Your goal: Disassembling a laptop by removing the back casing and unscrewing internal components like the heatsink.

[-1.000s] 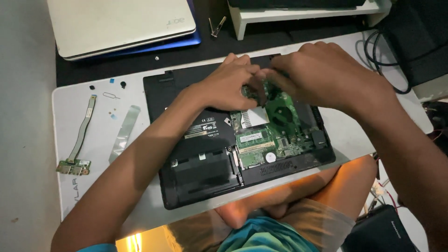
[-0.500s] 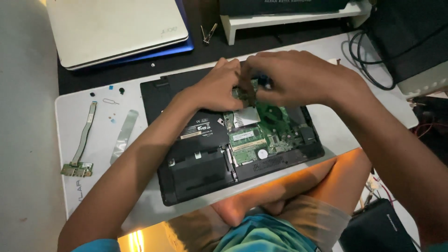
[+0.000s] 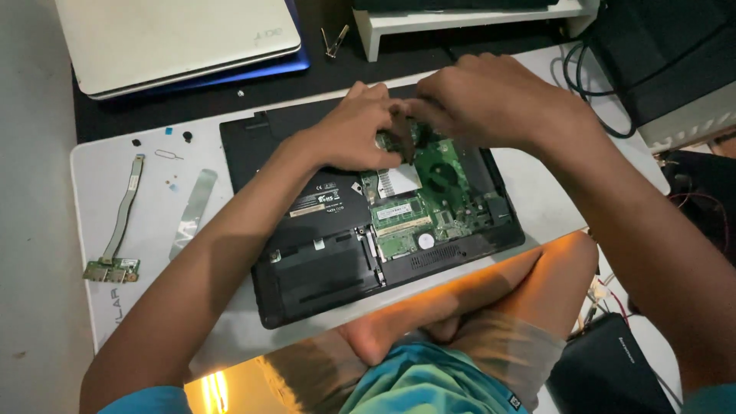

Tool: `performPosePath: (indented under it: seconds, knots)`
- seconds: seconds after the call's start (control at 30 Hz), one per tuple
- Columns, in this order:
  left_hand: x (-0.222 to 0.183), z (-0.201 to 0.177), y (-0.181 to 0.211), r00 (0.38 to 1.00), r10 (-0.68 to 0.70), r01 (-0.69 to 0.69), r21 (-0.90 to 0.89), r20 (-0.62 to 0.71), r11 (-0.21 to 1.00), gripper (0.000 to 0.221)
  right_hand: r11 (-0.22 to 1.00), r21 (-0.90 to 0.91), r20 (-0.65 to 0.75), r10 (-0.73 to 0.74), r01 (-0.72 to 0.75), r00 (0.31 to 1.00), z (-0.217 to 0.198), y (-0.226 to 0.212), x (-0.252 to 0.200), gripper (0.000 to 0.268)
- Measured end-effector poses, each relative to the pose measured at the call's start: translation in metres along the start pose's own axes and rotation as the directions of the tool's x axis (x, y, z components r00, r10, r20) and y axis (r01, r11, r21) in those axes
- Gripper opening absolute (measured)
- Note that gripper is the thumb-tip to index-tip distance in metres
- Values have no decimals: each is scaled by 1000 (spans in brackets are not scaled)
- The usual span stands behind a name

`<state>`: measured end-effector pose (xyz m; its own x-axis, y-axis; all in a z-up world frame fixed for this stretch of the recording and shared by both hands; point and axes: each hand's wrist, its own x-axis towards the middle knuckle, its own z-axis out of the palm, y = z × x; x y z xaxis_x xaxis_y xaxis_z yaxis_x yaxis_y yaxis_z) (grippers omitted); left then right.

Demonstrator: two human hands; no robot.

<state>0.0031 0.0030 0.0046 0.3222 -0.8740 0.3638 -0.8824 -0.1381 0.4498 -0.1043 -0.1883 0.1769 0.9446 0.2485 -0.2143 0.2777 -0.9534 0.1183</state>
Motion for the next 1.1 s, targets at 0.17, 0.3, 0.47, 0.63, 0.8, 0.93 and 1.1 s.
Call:
performPosePath:
  seconds: [0.17, 0.3, 0.47, 0.63, 0.8, 0.93, 1.1]
  knots:
    - [1, -3, 5, 993, -100, 101, -19, 70, 995, 29, 971, 168, -47, -162, 168, 986, 4, 9, 1, 45]
    - [3, -3, -1, 999, -29, 29, 19, 34, 999, 26, 998, 4, -50, -60, 61, 997, 3, 9, 0, 43]
    - [1, -5, 4, 1000, 3, -3, -9, 5, 1000, 27, 957, 131, -135, -243, 260, 961, 9, 17, -2, 32]
    - [3, -1, 1, 1000, -24, 24, 17, 13, 1000, 23, 988, -150, -53, -51, 43, 997, 11, 6, -8, 44]
    - [-1, -7, 5, 1000, -28, 28, -5, -12, 1000, 21, 996, 35, -3, -86, 86, 996, -5, -6, -20, 45]
    - [2, -2, 2, 1000, 11, -10, 39, -3, 999, 28, 987, -150, -109, -81, 64, 991, 15, 11, -18, 41]
    - [1, 1, 5, 999, 41, -40, 47, -28, 998, 18, 994, 7, -73, -111, 112, 991, 17, 20, -29, 39]
